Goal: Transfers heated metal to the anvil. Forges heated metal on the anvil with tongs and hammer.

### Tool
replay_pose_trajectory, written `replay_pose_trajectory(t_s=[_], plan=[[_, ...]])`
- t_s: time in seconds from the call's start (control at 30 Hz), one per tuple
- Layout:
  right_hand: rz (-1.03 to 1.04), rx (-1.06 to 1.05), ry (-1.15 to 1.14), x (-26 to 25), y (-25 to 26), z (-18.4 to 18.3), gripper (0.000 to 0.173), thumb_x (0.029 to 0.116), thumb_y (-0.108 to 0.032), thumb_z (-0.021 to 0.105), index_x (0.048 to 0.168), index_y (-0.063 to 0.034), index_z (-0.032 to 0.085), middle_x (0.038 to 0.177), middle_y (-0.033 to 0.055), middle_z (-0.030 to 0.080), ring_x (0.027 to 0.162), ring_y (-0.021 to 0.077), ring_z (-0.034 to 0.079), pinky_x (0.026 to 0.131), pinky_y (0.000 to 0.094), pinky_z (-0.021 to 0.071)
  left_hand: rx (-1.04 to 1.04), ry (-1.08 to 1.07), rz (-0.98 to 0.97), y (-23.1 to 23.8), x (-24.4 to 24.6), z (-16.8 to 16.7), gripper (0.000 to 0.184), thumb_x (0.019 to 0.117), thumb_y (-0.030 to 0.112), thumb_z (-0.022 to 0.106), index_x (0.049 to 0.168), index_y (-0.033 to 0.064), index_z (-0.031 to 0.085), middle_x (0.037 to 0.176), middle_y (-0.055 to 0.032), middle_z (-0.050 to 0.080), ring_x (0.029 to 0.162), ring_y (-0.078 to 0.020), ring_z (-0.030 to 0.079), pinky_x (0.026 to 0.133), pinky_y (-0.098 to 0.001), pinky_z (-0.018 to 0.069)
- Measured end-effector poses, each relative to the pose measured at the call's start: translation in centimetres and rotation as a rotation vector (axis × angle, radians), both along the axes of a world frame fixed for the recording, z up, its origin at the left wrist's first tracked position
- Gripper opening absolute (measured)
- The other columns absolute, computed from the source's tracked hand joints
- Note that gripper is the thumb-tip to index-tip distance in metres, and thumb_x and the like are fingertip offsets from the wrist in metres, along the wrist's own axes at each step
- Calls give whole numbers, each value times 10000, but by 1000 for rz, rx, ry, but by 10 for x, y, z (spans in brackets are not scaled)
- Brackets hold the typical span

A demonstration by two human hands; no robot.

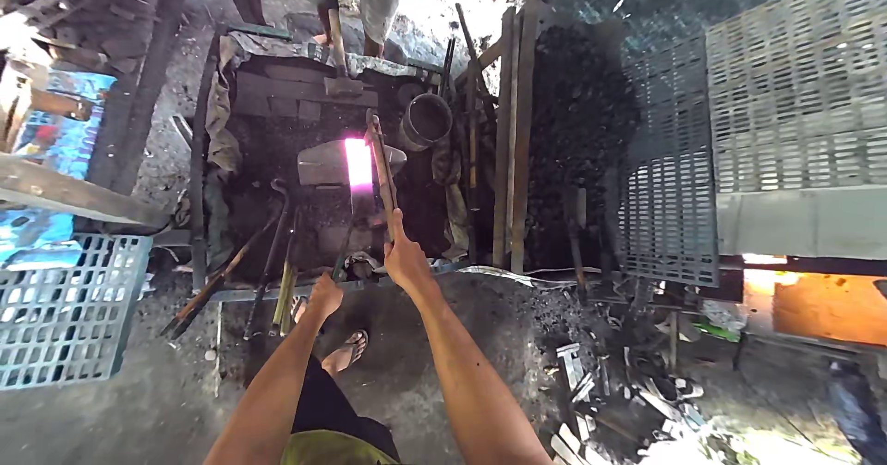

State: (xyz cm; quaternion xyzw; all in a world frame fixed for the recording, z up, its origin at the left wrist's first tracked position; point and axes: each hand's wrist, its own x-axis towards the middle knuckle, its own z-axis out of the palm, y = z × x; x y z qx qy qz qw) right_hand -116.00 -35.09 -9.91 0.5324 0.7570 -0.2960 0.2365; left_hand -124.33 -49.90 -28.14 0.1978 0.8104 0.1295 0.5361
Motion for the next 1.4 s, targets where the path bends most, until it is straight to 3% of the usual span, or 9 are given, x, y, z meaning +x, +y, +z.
replay_pose_trajectory(t_s=[0.3, 0.43, 0.57, 0.7, 0.9, 1.4], plan=[[-4, 8, 5, 4, 0, -6, 718, 1098, -300, 389, 1662, -316, -55, 1059, 135, 722, 946, 299, 726, 840, 473, 587, -17, 13, -13, 2, 2, -2, 499, 969, 160, 599, 1440, 33, 495, 1301, -243, 639, 1216, -393, 637, 1006, -581, 515], [12, -2, -2, -1, 3, 1, 703, 1098, -285, 392, 1664, -305, -25, 1093, 135, 723, 1005, 304, 721, 882, 486, 575, -9, 11, -5, 1, 3, -2, 495, 963, 150, 602, 1436, 42, 502, 1302, -239, 641, 1209, -393, 641, 1004, -591, 513], [-8, -44, 34, -9, 25, 16, 730, 1098, -261, 397, 1661, -303, -65, 1149, 164, 686, 910, 277, 720, 819, 444, 591, 4, 9, 1, 6, -4, 1, 445, 978, 179, 608, 1386, 17, 535, 1270, -239, 650, 1185, -381, 649, 999, -575, 517], [-35, -54, 57, -14, 37, 14, 759, 1098, -256, 409, 1652, -322, -107, 1104, 171, 683, 829, 260, 719, 767, 421, 600, -20, 19, -4, 16, -13, -3, 448, 994, 206, 597, 1376, -18, 522, 1286, -255, 637, 1199, -391, 644, 1004, -575, 517], [-27, -13, 15, 3, 3, 0, 727, 1095, -299, 408, 1662, -316, -46, 1062, 147, 719, 935, 307, 727, 833, 482, 588, -11, 8, 0, 15, -16, -4, 456, 1004, 206, 588, 1394, -19, 512, 1288, -266, 631, 1203, -401, 637, 1012, -581, 509], [-11, -7, -22, 3, 0, -2, 717, 1095, -291, 386, 1658, -340, -55, 1098, 139, 724, 1035, 324, 716, 884, 507, 575, -14, 20, -10, 17, -15, -8, 423, 1019, 220, 568, 1381, 4, 532, 1283, -250, 642, 1206, -387, 642, 1012, -575, 511]])
